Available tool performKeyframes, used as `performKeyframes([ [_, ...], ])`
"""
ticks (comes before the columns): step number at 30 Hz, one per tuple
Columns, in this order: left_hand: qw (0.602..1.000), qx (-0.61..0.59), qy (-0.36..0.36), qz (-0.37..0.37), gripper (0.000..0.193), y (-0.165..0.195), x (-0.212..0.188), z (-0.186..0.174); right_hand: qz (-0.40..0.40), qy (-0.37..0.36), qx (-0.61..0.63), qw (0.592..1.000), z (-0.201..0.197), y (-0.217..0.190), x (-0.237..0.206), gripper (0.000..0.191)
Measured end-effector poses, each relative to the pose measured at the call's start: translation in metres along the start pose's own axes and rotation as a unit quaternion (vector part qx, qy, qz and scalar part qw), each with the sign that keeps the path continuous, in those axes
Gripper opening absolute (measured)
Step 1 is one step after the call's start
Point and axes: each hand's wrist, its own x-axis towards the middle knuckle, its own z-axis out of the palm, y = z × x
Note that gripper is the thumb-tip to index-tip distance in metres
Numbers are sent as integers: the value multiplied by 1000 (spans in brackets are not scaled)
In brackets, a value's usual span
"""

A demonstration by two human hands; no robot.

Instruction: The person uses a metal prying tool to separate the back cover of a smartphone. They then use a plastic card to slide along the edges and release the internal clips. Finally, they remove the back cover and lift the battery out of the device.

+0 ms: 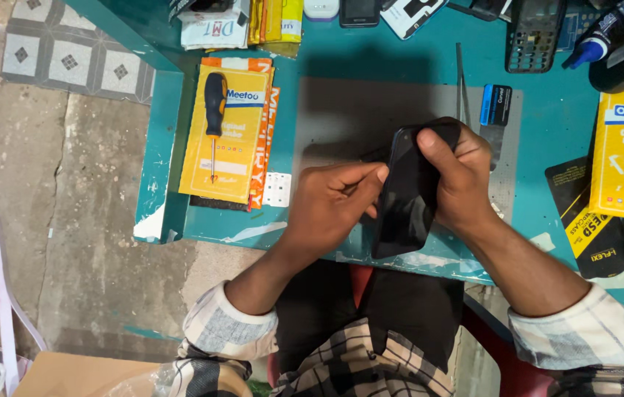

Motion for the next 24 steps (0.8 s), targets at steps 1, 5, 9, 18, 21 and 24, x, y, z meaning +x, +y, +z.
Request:
performKeyframes([
  [1,1000,-1,-3,1,28,-1,0,-1,-7,0,-4,1000,0,0,0,18],
  [5,999,-34,-13,-21,30,-5,-1,-4,-22,3,-33,999,2,-1,-3,17],
  [9,998,-46,-15,-33,30,-10,-1,-6,-36,14,-74,997,4,-1,-7,16],
  [18,995,-82,-13,-56,30,-19,3,-6,-91,14,-180,979,5,-5,-6,17],
  [21,994,-95,-23,-58,31,-20,3,-7,-82,22,-181,980,6,-6,-7,17],
  [24,993,-103,-35,-54,31,-22,5,-7,-79,24,-168,982,7,-7,-7,17],
])
